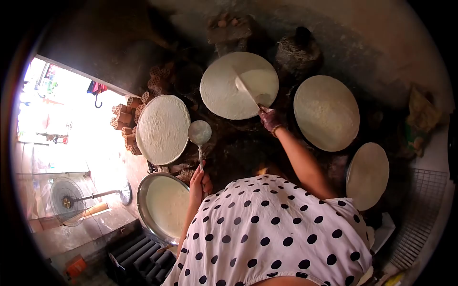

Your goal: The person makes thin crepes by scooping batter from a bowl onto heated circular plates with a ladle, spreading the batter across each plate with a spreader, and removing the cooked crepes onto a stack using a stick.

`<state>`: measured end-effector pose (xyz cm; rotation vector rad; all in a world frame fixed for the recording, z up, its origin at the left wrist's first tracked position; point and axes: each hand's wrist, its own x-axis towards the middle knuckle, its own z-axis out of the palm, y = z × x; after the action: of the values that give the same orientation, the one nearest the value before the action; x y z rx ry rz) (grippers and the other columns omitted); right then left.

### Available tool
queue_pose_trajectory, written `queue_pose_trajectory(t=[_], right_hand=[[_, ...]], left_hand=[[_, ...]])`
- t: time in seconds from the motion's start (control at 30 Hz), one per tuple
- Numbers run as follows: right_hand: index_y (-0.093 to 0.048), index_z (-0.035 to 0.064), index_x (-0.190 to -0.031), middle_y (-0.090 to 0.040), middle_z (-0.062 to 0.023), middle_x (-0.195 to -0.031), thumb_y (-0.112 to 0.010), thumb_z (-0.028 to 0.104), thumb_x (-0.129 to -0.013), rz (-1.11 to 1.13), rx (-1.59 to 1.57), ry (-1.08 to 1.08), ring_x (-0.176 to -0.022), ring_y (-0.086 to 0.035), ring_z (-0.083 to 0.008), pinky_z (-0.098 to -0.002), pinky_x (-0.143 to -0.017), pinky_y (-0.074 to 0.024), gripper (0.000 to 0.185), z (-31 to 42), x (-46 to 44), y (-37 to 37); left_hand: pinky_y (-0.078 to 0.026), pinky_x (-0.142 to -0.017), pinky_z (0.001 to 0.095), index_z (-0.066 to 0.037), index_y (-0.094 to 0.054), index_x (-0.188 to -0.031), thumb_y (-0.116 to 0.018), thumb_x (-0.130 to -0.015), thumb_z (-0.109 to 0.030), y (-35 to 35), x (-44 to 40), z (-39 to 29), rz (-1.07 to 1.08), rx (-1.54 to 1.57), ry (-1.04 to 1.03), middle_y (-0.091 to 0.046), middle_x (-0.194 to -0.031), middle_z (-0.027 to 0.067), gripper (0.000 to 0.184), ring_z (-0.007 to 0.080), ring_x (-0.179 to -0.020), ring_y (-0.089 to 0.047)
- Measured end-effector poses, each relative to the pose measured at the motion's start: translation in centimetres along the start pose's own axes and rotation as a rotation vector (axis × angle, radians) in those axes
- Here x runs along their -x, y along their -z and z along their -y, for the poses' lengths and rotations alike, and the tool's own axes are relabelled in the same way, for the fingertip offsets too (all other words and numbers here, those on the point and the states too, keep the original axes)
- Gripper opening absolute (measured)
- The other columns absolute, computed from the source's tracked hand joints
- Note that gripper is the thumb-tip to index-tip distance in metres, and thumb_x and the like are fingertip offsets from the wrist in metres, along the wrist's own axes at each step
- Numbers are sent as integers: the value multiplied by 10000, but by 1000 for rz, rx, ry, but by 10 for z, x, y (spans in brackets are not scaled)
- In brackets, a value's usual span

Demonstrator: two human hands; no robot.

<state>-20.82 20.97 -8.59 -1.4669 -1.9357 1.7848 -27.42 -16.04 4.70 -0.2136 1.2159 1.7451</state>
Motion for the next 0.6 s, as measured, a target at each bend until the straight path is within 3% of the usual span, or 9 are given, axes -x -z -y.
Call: queue_pose_trajectory(t=[0.03, 0.1, 0.13, 0.23, 0.3, 0.37, 0.47, 0.57, 0.6], right_hand=[[-648, 77, -1059, -681, -128, -946, -557, 354, -900, 136, -160, 14, -803, -609, -199, -341, -741, -488, 332, -3, -1, 4], [-659, 87, -1077, -664, -117, -859, -563, 335, -900, -310, 85, 391, -767, -593, -199, -330, -705, -498, 319, -15, -3, 30], [-608, 71, -1189, -659, -36, -809, -541, 304, -915, -459, 135, 314, -732, -589, -233, -344, -704, -466, 366, -47, -28, 27], [-607, 78, -1199, -663, -24, -865, -533, 266, -923, -174, -357, 20, -756, -582, -195, -310, -715, -465, 341, -56, -36, -2], [-587, 46, -1209, -671, -76, -1042, -500, 270, -942, 65, -297, -81, -874, -605, -189, -303, -785, -462, 359, -25, 2, 16], [-581, 26, -1209, -665, -92, -1042, -496, 267, -948, -226, 14, 374, -869, -605, -194, -312, -793, -468, 365, -11, -4, 33], [-577, 37, -1224, -664, -112, -1014, -501, 265, -943, -289, -88, 228, -855, -612, -202, -324, -796, -477, 370, -24, -17, 30], [-581, 82, -1245, -654, -86, -946, -507, 278, -939, 187, -106, -145, -770, -591, -168, -322, -728, -485, 371, -16, -4, 36], [-574, 88, -1255, -662, -93, -964, -510, 275, -936, 83, -93, 120, -799, -602, -174, -319, -738, -486, 375, -22, -16, 37]], left_hand=[[-302, -363, 258, -171, -355, -1407, -373, -988, -174, 0, -2, -1, 4, 1, -1, -314, -579, -21, 420, 95, -390, -301], [-302, -363, 252, -177, -355, -1407, -381, -987, -175, 0, -1, 0, 23, 23, 6, -310, -573, -23, 421, 94, -391, -302], [-299, -363, 246, -180, -358, -1405, -384, -989, -180, -7, 2, -3, -1, 16, 5, -307, -570, -25, 417, 92, -392, -299], [-297, -365, 242, -182, -363, -1402, -381, -991, -180, -1, -3, 3, 12, -9, 3, -308, -572, -27, 412, 90, -392, -296], [-295, -365, 242, -183, -369, -1398, -377, -992, -175, 0, -6, 4, 26, 18, 14, -309, -573, -29, 406, 88, -393, -297], [-295, -366, 239, -179, -381, -1389, -377, -992, -173, -1, -9, 7, 22, 3, 32, -323, -577, -29, 397, 85, -395, -303], [-306, -367, 238, -170, -393, -1381, -382, -990, -167, -8, -11, 6, 3, -17, 66, -341, -582, -27, 391, 82, -398, -322], [-326, -369, 236, -151, -408, -1368, -396, -985, -166, -12, -24, 4, 11, -20, 74, -352, -588, -25, 384, 83, -400, -341], [-326, -369, 236, -151, -408, -1368, -396, -985, -166, -13, -32, 3, 10, -19, 72, -352, -588, -25, 384, 83, -400, -341]])
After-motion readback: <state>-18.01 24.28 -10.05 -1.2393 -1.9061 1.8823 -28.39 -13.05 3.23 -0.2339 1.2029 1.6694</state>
